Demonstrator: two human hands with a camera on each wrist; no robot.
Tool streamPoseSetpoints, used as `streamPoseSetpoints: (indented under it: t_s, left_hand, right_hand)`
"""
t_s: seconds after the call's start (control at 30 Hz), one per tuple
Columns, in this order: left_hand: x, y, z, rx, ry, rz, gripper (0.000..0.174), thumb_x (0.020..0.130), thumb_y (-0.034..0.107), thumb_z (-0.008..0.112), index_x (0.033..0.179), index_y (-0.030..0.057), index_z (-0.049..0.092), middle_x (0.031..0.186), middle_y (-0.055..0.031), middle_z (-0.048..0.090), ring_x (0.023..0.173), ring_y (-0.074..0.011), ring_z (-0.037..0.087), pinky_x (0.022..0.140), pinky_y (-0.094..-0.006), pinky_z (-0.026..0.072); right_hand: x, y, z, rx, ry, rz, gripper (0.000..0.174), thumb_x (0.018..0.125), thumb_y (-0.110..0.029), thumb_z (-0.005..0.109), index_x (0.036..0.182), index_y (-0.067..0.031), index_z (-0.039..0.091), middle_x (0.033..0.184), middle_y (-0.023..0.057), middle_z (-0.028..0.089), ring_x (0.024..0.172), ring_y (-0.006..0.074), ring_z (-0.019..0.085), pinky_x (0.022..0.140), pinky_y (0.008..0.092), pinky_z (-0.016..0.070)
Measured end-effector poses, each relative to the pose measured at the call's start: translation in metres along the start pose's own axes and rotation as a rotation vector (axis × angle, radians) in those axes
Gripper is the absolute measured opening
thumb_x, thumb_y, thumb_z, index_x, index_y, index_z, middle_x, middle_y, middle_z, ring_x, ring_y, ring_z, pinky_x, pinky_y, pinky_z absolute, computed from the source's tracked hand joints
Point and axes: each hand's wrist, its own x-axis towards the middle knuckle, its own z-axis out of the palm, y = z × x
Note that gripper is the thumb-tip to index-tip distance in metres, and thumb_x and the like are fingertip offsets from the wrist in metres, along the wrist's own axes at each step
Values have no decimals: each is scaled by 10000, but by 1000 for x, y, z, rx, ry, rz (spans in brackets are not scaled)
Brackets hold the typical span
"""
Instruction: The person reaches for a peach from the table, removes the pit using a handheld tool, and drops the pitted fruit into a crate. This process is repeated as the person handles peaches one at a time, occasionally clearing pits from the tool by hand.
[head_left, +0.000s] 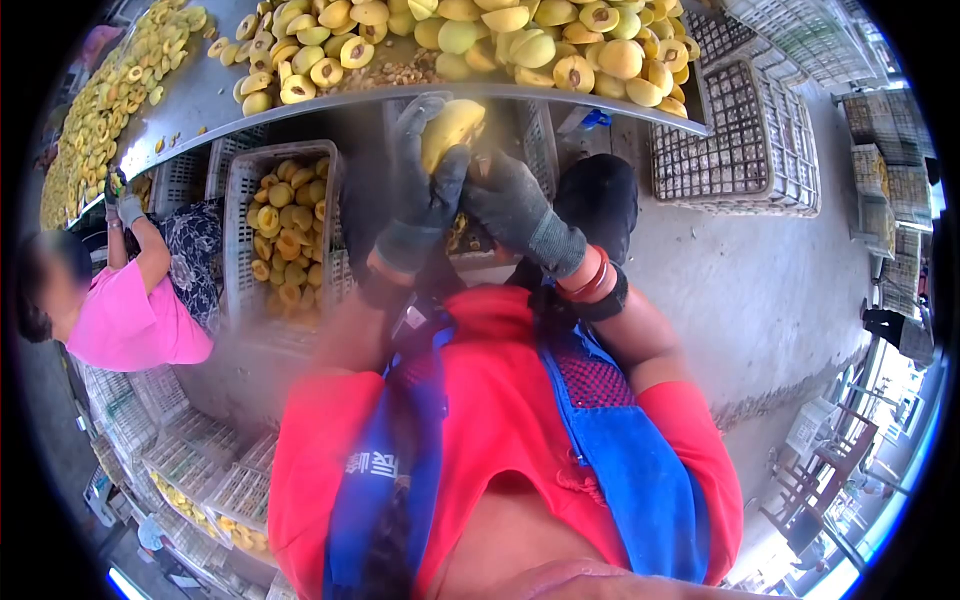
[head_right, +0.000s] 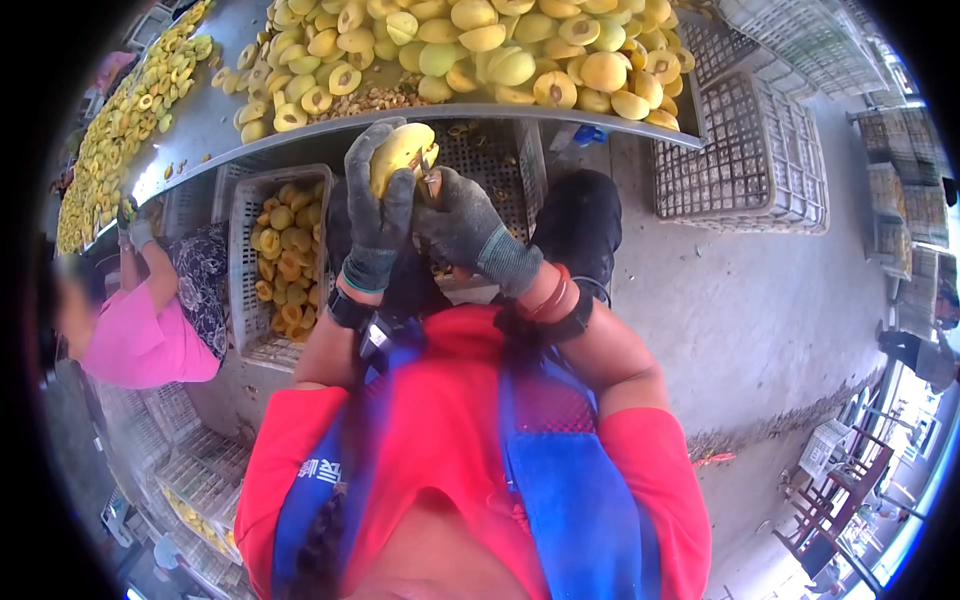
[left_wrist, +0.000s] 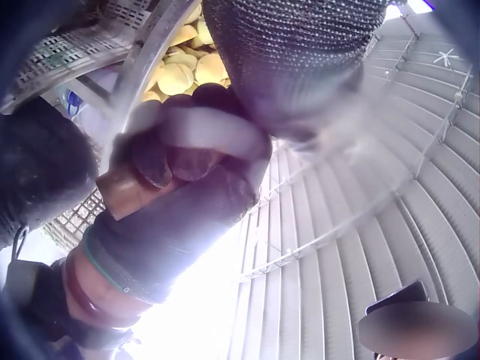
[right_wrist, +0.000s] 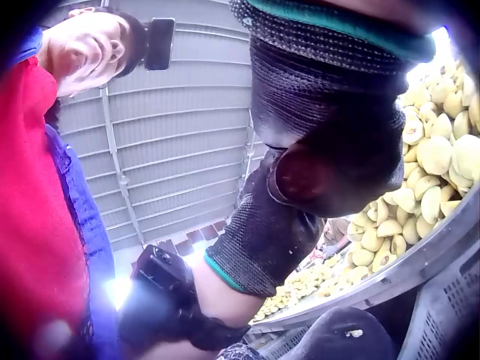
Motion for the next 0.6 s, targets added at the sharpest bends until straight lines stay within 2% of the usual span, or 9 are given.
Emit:
streamPoseSetpoints:
  t_s: [0.07,0.17,0.27,0.37,0.43,0.5,0.57,0.6]
  left_hand:
    - [-1,-2,-1,10,-16,4,442,938,173,516,1297,-52,389,1251,-211,505,1136,-295,538,969,-392,464]
    - [-1,-1,-3,-27,-45,-20,462,937,205,529,1299,-45,386,1264,-207,489,1137,-293,533,972,-392,459]
    - [2,7,2,-88,-16,-38,454,923,239,588,1256,-30,438,1208,-196,510,1124,-335,505,988,-419,400]
    - [-2,6,3,-83,-13,-69,452,916,214,594,1261,-32,436,1209,-193,509,1132,-333,503,988,-419,399]
    - [-3,4,3,-94,-19,-23,448,922,211,585,1264,-34,433,1208,-193,509,1134,-335,503,991,-421,397]
    - [-3,2,2,-86,-40,0,450,924,212,569,1269,-37,425,1232,-195,500,1139,-320,511,984,-413,417]
    - [-2,1,-1,-57,-73,1,458,923,218,546,1276,-40,412,1281,-197,481,1146,-289,528,968,-394,460]
    - [-1,0,-2,-81,-71,2,450,923,212,546,1272,-41,417,1271,-197,491,1139,-291,535,966,-393,462]
  right_hand:
    - [0,-1,0,54,-9,16,207,850,-153,654,950,-11,542,766,89,632,659,144,623,580,317,501]
    - [3,6,-10,209,-165,168,214,850,-152,652,964,-7,545,782,94,636,672,140,617,595,321,505]
    - [-1,7,2,-65,85,-48,215,848,-148,649,975,-4,551,801,90,644,691,138,616,614,323,511]
    - [2,23,3,-59,60,-107,218,850,-143,644,993,-7,552,820,93,651,707,145,618,630,325,514]
    - [0,9,-1,-4,-27,41,215,854,-143,640,996,-9,550,822,88,651,706,141,620,626,319,514]
    - [-3,-2,-1,42,-70,99,216,854,-142,638,1003,-11,551,816,77,647,703,143,621,625,316,515]
    - [-5,-7,0,76,-70,65,221,851,-139,639,1012,-13,555,803,57,639,695,150,622,626,314,517]
    - [-6,-9,-1,128,-99,132,213,847,-124,634,1011,-13,556,794,50,630,679,144,614,608,304,511]
